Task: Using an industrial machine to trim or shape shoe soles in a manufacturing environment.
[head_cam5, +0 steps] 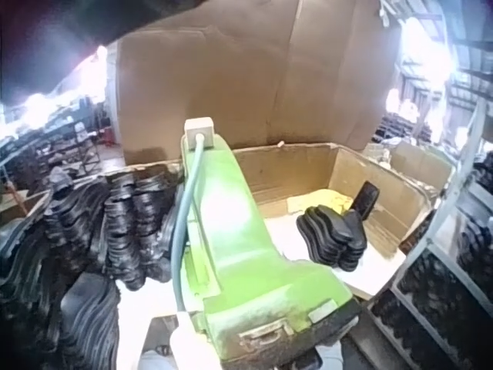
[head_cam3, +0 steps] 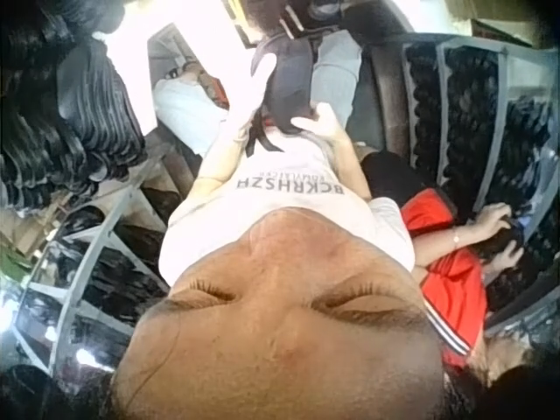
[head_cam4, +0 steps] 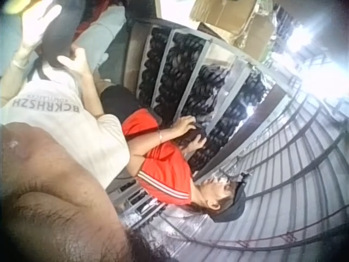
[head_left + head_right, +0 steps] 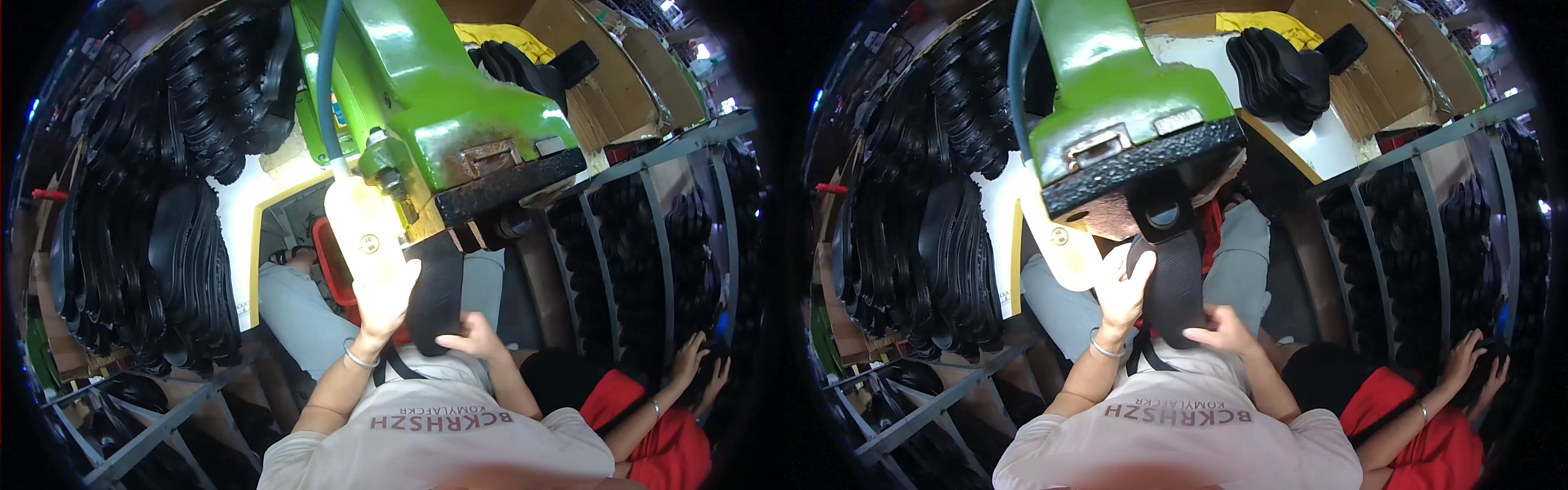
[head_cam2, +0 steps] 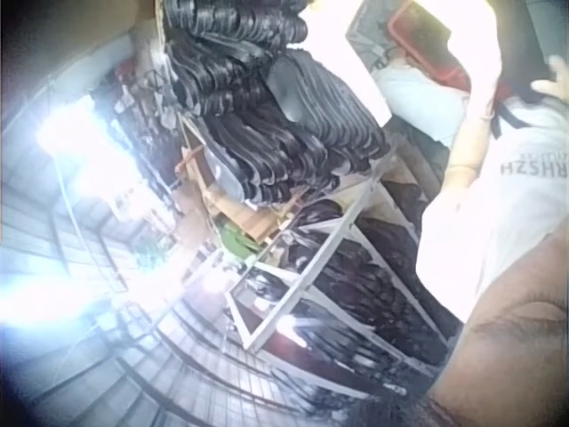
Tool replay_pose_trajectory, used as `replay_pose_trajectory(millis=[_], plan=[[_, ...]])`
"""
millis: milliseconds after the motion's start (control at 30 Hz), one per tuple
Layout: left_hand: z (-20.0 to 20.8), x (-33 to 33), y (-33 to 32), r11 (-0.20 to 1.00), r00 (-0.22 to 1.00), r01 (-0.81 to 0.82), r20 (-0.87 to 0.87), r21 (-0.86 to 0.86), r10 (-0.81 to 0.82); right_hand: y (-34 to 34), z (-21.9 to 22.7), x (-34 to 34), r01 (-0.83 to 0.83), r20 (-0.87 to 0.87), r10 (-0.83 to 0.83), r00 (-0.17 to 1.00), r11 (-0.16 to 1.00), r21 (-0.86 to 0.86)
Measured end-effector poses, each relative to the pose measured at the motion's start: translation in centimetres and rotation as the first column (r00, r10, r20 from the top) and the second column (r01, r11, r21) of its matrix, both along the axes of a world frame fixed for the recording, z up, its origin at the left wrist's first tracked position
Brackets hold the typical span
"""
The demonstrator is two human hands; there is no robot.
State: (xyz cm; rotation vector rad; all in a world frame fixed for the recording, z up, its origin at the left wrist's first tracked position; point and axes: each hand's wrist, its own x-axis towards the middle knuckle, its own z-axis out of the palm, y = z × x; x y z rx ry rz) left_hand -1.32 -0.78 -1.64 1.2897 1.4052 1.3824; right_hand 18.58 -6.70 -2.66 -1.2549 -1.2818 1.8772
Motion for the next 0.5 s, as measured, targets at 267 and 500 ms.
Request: replay_pose_trajectory(millis=[267, 500], plan=[[0.3, 0.4, -0.8, 0.997, 0.981, -0.001, -0.191, -0.08, -0.014, 2.8, 3.2, 6.4, 0.566, -0.152, -0.545, 0.824, 0.802, 0.192], [2.8, -1.4, 1.8, 0.999, 0.993, 0.013, 0.117, 0.043, -0.018, 12.5, 7.5, 4.2, 0.542, -0.224, -0.494, 0.84, 0.752, 0.374]])
